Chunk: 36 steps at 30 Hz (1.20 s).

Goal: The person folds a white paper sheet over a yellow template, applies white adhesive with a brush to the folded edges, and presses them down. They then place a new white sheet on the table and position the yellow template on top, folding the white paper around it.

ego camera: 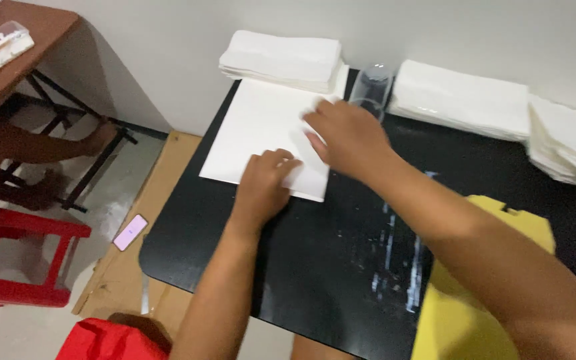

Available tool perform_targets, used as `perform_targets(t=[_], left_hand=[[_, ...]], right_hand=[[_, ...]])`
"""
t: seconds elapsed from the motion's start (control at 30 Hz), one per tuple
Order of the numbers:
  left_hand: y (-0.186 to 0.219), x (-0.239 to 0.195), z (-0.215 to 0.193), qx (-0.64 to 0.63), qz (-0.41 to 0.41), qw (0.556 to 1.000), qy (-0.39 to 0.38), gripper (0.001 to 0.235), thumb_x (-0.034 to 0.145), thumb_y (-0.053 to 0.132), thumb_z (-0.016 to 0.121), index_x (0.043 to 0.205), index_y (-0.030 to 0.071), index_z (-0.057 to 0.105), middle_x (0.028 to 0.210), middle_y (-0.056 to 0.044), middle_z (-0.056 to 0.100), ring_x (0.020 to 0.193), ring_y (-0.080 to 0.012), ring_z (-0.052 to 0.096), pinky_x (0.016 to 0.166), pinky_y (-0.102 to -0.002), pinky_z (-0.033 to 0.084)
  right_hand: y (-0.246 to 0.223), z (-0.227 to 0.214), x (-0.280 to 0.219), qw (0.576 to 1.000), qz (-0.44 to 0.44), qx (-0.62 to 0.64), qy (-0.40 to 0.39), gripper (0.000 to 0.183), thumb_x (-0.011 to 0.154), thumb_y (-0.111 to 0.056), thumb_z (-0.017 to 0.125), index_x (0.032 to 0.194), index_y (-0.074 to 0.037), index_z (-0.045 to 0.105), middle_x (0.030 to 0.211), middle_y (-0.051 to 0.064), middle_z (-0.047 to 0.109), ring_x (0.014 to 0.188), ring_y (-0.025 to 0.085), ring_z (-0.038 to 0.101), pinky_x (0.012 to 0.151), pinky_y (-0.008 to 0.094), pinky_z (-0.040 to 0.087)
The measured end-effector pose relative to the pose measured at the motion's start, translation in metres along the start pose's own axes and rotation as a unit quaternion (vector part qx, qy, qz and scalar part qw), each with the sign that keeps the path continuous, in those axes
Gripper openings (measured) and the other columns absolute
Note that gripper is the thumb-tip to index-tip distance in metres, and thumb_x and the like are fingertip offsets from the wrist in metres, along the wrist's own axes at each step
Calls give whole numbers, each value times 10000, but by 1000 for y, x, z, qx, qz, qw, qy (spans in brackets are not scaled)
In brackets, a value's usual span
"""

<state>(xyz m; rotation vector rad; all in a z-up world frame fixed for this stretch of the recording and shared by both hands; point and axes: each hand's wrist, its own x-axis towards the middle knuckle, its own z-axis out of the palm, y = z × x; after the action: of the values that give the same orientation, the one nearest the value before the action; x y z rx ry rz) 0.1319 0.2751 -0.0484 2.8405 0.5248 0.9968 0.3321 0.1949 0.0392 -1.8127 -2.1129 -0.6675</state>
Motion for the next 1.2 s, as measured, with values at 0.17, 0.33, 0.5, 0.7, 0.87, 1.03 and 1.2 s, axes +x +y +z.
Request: perform_targets(t=[0.17, 0.33, 0.5, 0.7, 0.87, 1.03, 1.2], left_hand=[[1, 5, -8, -36, -76, 993, -78, 488, 666, -66, 776, 1098, 160, 764, 1055, 3, 682, 953, -199, 632, 859, -338, 457], [0, 8, -12, -83, -119, 981, -131, 539, 665, -47, 756, 1167, 147, 734, 1101, -17, 644, 1008, -216, 599, 864, -342, 432], [-5, 1, -4, -76, -88, 992, -56, 531, 669, -77, 736, 1162, 116, 704, 1091, -53, 617, 979, -261, 580, 824, -383, 427], [-13, -5, 9, -24, -54, 998, 29, 559, 660, -147, 673, 1137, 143, 708, 1082, -35, 616, 914, -274, 549, 749, -408, 391], [-13, -6, 7, 10, -50, 994, 92, 543, 740, -154, 709, 1123, 230, 726, 1030, 31, 652, 846, -234, 540, 703, -394, 358], [-11, -4, -3, 47, -69, 981, 174, 644, 720, -242, 589, 1125, 244, 708, 999, 48, 677, 843, -191, 559, 770, -369, 320], [-17, -9, -23, 175, -101, 946, 253, 593, 694, -140, 602, 1081, 278, 766, 1062, 94, 704, 954, -211, 606, 823, -409, 252]], right_hand=[[7, 100, 100, 990, 37, -59, -124, 328, 818, 24, 733, 1121, -103, 716, 989, 63, 677, 795, 223, 683, 716, 360, 577], [28, 149, 117, 979, 34, -119, -162, 411, 792, 89, 725, 1129, -145, 701, 1128, 48, 669, 789, 199, 701, 754, 382, 614], [47, 177, 121, 977, -1, -124, -175, 266, 785, 98, 695, 909, -122, 612, 1099, 70, 579, 631, 227, 584, 572, 382, 483], [57, 209, 124, 974, 37, -190, -117, 279, 766, 89, 712, 675, -139, 579, 1027, 23, 482, 607, 198, 480, 367, 311, 387], [65, 229, 130, 972, 71, -215, -58, 283, 701, 68, 776, 661, -156, 607, 979, -2, 452, 600, 196, 467, 338, 288, 383], [63, 207, 135, 975, 61, -189, -104, 353, 613, 125, 813, 803, -124, 650, 1092, 28, 469, 632, 221, 504, 330, 318, 453], [63, 196, 141, 973, 81, -147, -157, 431, 617, 150, 771, 949, -100, 660, 1232, 71, 453, 676, 254, 532, 358, 360, 467]])
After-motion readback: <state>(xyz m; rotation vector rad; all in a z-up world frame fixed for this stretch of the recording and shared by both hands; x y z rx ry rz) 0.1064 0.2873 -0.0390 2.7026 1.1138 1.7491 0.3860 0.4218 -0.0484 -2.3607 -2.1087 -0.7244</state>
